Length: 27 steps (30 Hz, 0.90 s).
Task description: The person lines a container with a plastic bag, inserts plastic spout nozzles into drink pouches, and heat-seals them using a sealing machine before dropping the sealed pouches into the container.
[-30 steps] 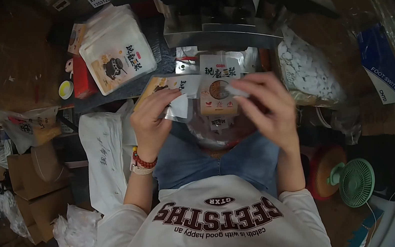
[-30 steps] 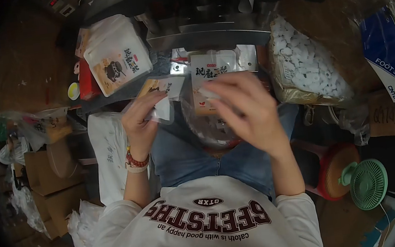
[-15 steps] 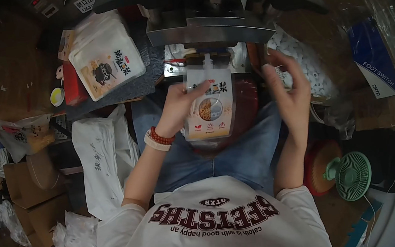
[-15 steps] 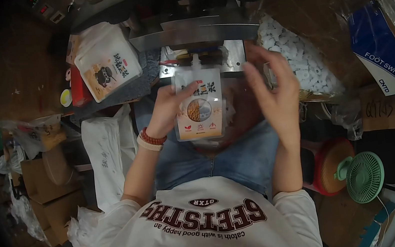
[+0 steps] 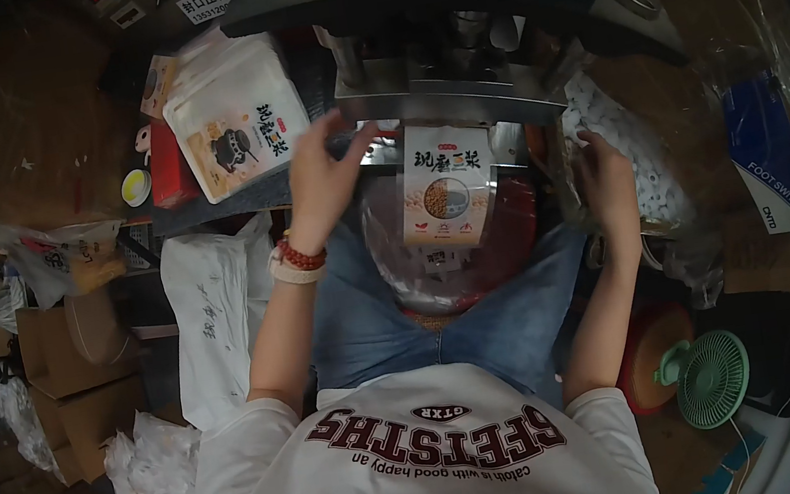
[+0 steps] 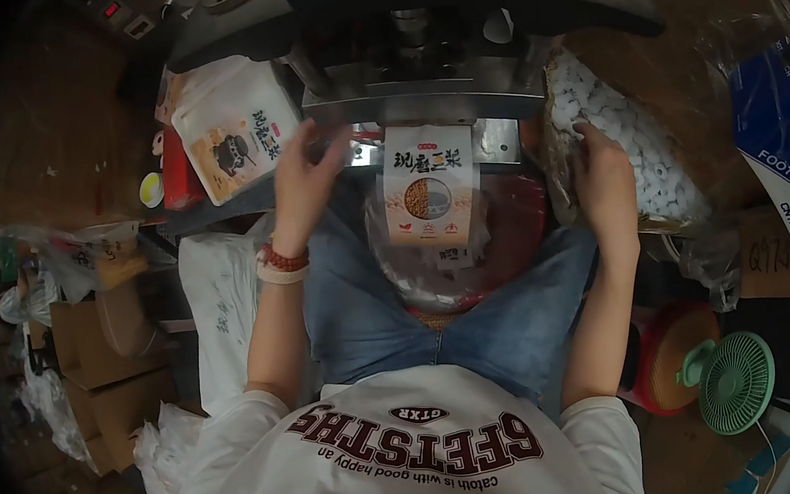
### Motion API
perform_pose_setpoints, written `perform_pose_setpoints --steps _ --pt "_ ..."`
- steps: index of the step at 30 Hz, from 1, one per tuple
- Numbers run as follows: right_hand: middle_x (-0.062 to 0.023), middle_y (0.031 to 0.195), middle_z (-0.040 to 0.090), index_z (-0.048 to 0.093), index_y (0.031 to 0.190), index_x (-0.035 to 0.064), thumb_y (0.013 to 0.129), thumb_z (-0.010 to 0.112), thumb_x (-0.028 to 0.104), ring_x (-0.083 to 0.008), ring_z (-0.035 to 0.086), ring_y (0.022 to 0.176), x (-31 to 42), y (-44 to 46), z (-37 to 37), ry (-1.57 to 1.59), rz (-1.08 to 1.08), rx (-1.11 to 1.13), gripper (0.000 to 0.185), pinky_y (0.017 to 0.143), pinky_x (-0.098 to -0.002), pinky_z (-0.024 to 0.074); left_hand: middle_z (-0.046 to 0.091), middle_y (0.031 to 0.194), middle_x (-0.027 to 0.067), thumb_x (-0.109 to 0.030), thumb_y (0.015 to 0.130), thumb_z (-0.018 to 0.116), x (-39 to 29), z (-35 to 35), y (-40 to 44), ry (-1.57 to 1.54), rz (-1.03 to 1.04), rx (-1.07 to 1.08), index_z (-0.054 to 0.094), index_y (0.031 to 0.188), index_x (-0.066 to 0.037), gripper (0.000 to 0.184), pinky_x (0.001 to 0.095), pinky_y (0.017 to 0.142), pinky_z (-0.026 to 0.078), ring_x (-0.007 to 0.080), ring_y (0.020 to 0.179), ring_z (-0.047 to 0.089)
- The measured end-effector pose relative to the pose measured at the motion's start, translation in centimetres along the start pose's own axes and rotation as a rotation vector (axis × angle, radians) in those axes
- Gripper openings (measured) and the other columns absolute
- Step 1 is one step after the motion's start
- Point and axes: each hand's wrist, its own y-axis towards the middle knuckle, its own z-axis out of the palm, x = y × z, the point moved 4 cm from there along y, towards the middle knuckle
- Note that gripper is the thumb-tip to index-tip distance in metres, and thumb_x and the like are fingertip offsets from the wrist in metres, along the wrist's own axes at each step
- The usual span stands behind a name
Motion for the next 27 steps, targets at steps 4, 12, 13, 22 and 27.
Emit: perform_pose_setpoints --steps 4,12,13,22,27 --pt "-0.0153 0.101 0.065 0.06 0.111 -0.0009 0.086 0.061 0.005 -0.0263 0.062 0.091 2.8 -1.8 -2.7 0.075 -0.109 -0.375 0.026 0.082 -0.0318 0.0479 0.038 0.144 0.0112 -0.047 0.081 0.065 3.3 -3.8 -3.4 0.753 0.143 -0.132 0.042 0.137 -0.014 0.069 0.0517 0.109 0.021 0.0276 0.137 0.03" --pt "-0.0143 0.1 0.066 0.06 0.101 -0.0042 0.082 0.062 -0.008 -0.0207 0.063 0.095 12.3 -7.2 -2.3 0.853 -0.496 -0.313 0.019 0.085 -0.031 0.0493 0.069 0.098 0.0105 0.01 0.063 0.051 -0.2 -4.8 -7.9 -0.016 0.149 -0.052 0.068 0.103 -0.005 0.045 0.0317 0.076 0.054 0.0287 0.087 0.067" --pt "-0.0146 0.097 0.067 0.061 0.099 -0.0043 0.08 0.064 -0.01 -0.0228 0.064 0.092 13.8 -7.4 -2.0 0.728 -0.653 -0.314 0.02 0.082 -0.0318 0.0501 0.068 0.1 0.0112 0.01 0.062 0.051 -1.2 -4.7 -7.9 -0.119 0.177 -0.071 0.068 0.1 -0.004 0.044 0.033 0.079 0.053 0.0286 0.09 0.067" --pt "-0.0139 0.095 0.067 0.064 0.101 -0.0041 0.076 0.068 -0.008 -0.0231 0.065 0.081 15.0 -7.6 -1.5 0.824 -0.715 -0.058 0.026 0.071 -0.0303 0.0509 0.069 0.095 0.0119 0.007 0.067 0.059 -7.9 -3.0 -8.7 -0.319 0.473 0.194 0.068 0.1 0.0 0.036 0.0298 0.073 0.054 0.0246 0.082 0.068" --pt "-0.0139 0.099 0.066 0.062 0.105 -0.0067 0.082 0.064 -0.005 -0.0159 0.062 0.087 11.9 -6.2 -0.4 0.72 -0.378 0.009 0.023 0.076 -0.0261 0.0494 0.07 0.081 0.0094 -0.015 0.084 0.07 -3.5 4.6 -8.2 -0.77 -0.073 0.342 0.07 0.099 0.001 0.022 0.0219 0.058 0.047 0.0085 0.064 0.061"
